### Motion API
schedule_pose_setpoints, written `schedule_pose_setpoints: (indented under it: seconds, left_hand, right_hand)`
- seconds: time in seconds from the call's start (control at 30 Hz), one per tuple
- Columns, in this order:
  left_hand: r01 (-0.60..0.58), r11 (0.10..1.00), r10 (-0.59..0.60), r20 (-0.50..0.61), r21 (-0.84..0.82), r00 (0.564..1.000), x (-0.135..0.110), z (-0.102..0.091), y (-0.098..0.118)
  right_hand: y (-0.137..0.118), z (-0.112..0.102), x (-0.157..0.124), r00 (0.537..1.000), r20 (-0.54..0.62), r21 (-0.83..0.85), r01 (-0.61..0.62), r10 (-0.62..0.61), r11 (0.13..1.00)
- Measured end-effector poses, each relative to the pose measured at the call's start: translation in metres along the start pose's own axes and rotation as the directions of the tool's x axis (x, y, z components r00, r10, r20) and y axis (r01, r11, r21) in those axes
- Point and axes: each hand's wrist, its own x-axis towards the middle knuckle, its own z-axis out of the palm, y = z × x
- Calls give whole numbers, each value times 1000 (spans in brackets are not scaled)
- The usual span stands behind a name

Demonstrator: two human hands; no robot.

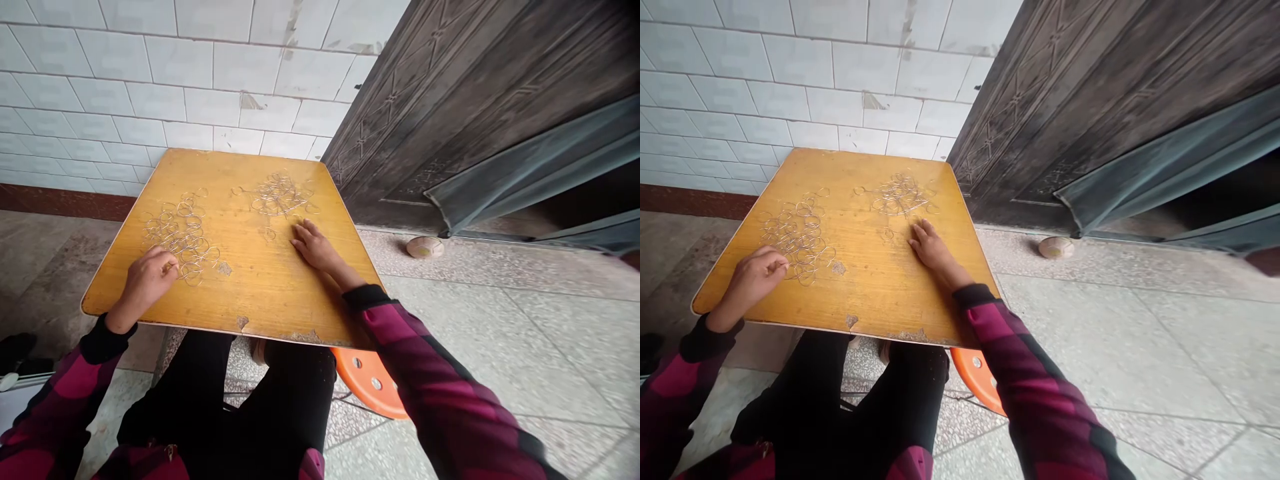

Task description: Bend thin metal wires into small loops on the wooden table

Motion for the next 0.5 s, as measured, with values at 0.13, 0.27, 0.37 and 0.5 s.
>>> schedule_pose_setpoints:
  seconds: [0.13, 0.27, 0.37, 0.5]
  left_hand:
    - [83, 986, -76, 53, -146, 996, 18, -16, -4]
    - [130, 953, -115, 70, -275, 991, 44, -21, -7]
    - [134, 923, -114, 77, -361, 990, 63, -20, 0]
    - [92, 886, -40, 122, -455, 992, 81, -15, 18]
  right_hand:
    - [-1, -10, 33, 995, -75, 11, -65, 66, 998]
    - [-34, -14, 27, 979, -203, 74, -4, 19, 997]
    - [-84, -9, 10, 979, -179, 271, 140, -93, 952]
    - [-147, 3, 2, 982, 12, 667, 133, -190, 733]
